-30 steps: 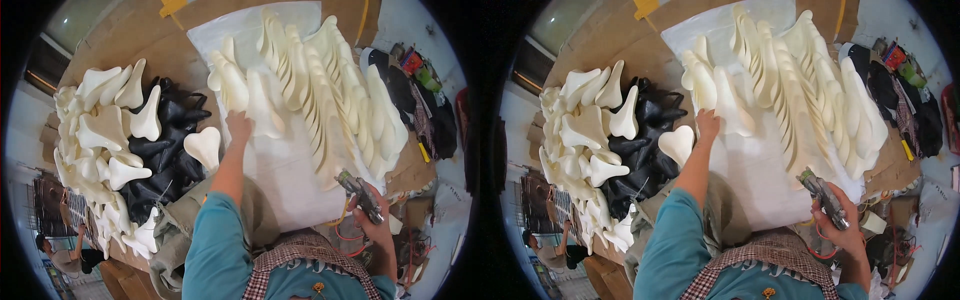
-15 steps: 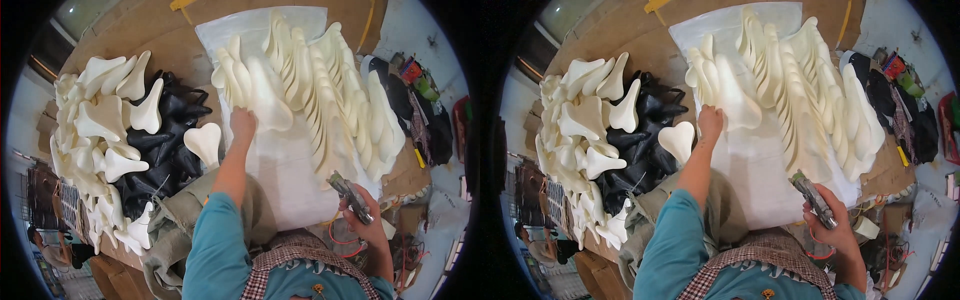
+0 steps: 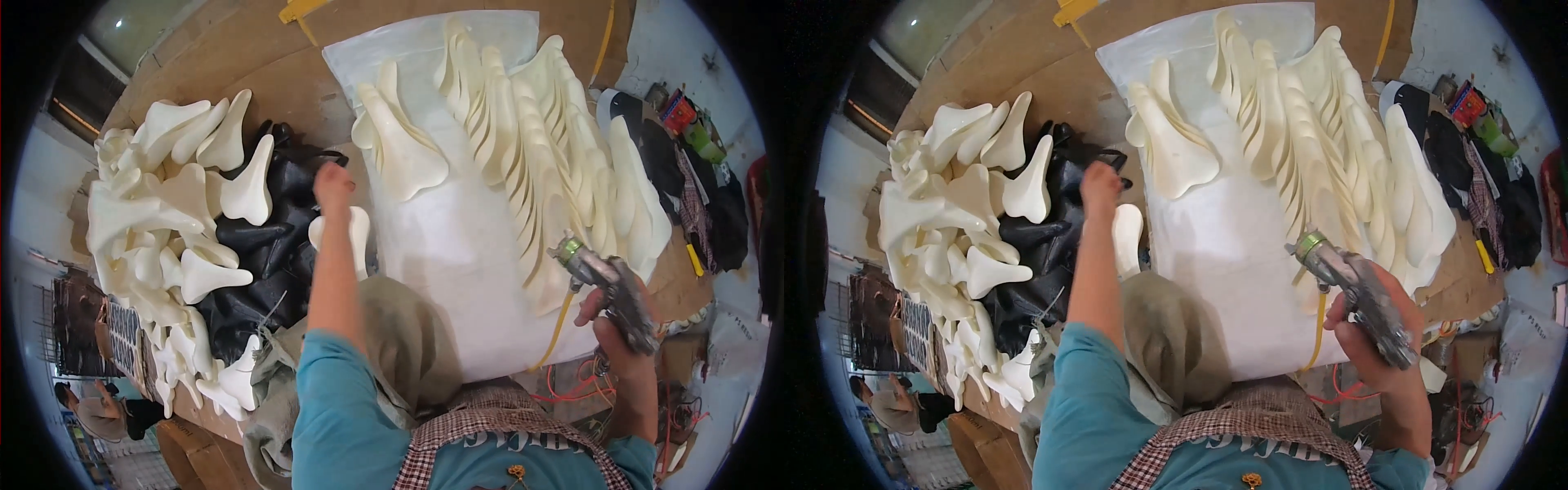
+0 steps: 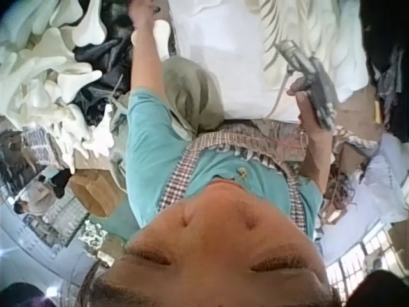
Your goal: Sorting and arranging foam shoe inserts from a large sack onto a workbench in a manufacturing environment.
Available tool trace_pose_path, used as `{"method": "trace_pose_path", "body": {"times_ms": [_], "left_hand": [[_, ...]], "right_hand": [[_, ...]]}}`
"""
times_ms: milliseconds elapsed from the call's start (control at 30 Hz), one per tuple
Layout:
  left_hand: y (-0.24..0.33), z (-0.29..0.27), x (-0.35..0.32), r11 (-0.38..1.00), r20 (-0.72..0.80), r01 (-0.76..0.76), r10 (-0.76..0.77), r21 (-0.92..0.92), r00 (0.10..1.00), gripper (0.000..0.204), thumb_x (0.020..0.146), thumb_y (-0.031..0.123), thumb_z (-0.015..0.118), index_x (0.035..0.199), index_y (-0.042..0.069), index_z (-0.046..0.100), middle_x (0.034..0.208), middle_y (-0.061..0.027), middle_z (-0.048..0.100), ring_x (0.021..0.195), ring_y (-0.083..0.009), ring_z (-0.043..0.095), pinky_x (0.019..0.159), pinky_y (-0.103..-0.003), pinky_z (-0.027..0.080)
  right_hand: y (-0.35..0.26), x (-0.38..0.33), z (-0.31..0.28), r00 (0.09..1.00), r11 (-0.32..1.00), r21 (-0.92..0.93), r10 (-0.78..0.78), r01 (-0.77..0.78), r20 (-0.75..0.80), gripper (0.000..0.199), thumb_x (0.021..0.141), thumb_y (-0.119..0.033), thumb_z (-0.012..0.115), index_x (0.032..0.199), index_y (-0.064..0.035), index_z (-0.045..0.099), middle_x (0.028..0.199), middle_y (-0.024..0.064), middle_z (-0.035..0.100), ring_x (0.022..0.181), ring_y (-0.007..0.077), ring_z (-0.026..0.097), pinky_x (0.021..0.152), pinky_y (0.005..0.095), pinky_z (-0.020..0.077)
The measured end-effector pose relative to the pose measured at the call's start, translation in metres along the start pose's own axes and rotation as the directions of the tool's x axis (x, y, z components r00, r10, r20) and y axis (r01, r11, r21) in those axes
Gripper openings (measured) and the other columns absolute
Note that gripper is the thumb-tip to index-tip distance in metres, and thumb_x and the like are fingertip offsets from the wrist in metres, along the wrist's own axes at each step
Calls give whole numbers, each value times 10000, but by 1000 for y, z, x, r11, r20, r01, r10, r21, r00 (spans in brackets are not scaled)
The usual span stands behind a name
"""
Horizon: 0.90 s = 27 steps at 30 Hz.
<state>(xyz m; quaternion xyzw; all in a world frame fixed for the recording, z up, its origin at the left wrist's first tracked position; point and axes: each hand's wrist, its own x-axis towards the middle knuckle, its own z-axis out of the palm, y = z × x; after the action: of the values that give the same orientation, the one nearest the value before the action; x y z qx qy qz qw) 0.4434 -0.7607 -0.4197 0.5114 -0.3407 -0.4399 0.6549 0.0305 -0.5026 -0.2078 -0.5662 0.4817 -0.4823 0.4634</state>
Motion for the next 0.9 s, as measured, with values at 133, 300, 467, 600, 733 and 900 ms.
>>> {"method": "trace_pose_path", "body": {"times_ms": [133,300,467,600,733,900], "left_hand": [[-83,20,9,870,-174,66,24,489,984,219,701,98,666,893,33,583,725,-29,554,594,-155,529,521,-285,420],[-59,73,-10,497,-66,-66,243,865,968,204,728,155,648,839,0,577,791,-150,597,740,-311,587,687,-382,469],[6,36,-11,425,19,-291,539,857,842,135,745,121,616,843,30,597,774,-131,609,685,-280,584,654,-361,473],[46,-56,-8,773,-231,-280,477,570,848,150,790,113,630,889,5,597,748,-63,612,645,-144,562,594,-286,471],[27,-65,-11,916,-284,-170,282,363,916,98,819,78,618,900,25,609,762,-27,603,604,-93,539,518,-217,463],[-49,-9,13,943,-139,-97,148,319,979,137,795,93,630,898,2,624,752,-13,596,673,-100,550,598,-241,444]], "right_hand": [[11,1,-6,980,984,-28,-170,173,108,564,742,-6,609,1264,36,401,827,93,606,751,139,579,696,274,473],[25,-2,-13,980,990,-101,116,-100,163,570,732,20,626,1264,-6,422,826,70,608,765,131,582,697,259,472],[39,16,-10,964,969,-207,180,-139,196,544,743,25,626,1250,-1,433,817,51,599,751,114,573,688,252,468],[18,33,2,999,1000,2,-24,23,47,547,737,24,627,1247,22,431,808,68,592,733,127,566,673,269,471],[19,38,3,991,991,40,-128,127,46,553,730,32,623,1246,35,426,803,75,587,743,134,563,695,274,471],[45,28,-1,984,990,-78,129,-120,122,518,754,17,621,1241,0,444,819,46,587,760,117,566,714,262,470]]}}
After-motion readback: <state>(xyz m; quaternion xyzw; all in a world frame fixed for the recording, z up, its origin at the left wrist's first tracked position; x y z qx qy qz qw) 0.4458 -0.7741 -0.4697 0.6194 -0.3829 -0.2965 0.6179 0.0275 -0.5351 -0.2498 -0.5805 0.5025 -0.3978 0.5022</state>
